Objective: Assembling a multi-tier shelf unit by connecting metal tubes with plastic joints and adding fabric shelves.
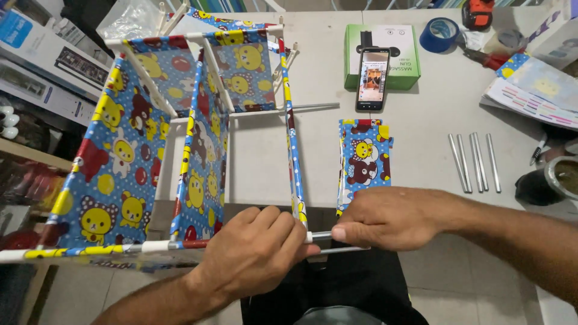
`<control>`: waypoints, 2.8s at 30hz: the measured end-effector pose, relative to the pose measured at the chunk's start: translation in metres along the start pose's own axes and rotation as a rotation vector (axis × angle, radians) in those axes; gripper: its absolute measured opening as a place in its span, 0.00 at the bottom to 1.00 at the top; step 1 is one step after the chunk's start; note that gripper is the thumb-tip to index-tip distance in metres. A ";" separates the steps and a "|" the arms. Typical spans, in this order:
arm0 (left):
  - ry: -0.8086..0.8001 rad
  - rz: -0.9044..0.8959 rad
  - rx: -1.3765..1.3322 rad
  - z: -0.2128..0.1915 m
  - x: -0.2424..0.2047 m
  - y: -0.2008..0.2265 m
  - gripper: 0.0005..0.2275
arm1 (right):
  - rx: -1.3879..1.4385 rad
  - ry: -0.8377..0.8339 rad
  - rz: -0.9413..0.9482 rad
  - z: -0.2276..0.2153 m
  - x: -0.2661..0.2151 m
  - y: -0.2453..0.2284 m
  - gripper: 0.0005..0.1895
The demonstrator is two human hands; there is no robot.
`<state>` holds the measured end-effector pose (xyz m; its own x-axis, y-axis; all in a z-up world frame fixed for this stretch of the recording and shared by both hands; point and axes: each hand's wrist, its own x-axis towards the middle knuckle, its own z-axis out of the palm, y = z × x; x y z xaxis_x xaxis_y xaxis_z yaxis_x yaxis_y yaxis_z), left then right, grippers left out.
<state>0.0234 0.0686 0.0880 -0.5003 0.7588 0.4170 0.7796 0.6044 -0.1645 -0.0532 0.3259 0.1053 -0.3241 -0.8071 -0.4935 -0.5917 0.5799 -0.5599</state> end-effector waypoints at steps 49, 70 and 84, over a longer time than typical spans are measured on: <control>0.204 0.113 0.418 -0.067 0.035 -0.020 0.06 | -0.557 1.035 -0.142 0.098 0.015 0.016 0.24; 0.138 0.119 0.337 -0.005 0.006 -0.004 0.04 | -1.067 1.352 -0.430 0.053 0.002 0.010 0.15; 0.127 0.129 0.262 0.003 0.012 -0.021 0.08 | -0.307 0.330 -0.218 0.025 0.014 0.041 0.20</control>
<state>-0.0002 0.0655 0.0932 -0.3396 0.8072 0.4828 0.7021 0.5592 -0.4409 -0.0633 0.3418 0.0584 -0.3553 -0.9267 -0.1224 -0.8454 0.3745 -0.3809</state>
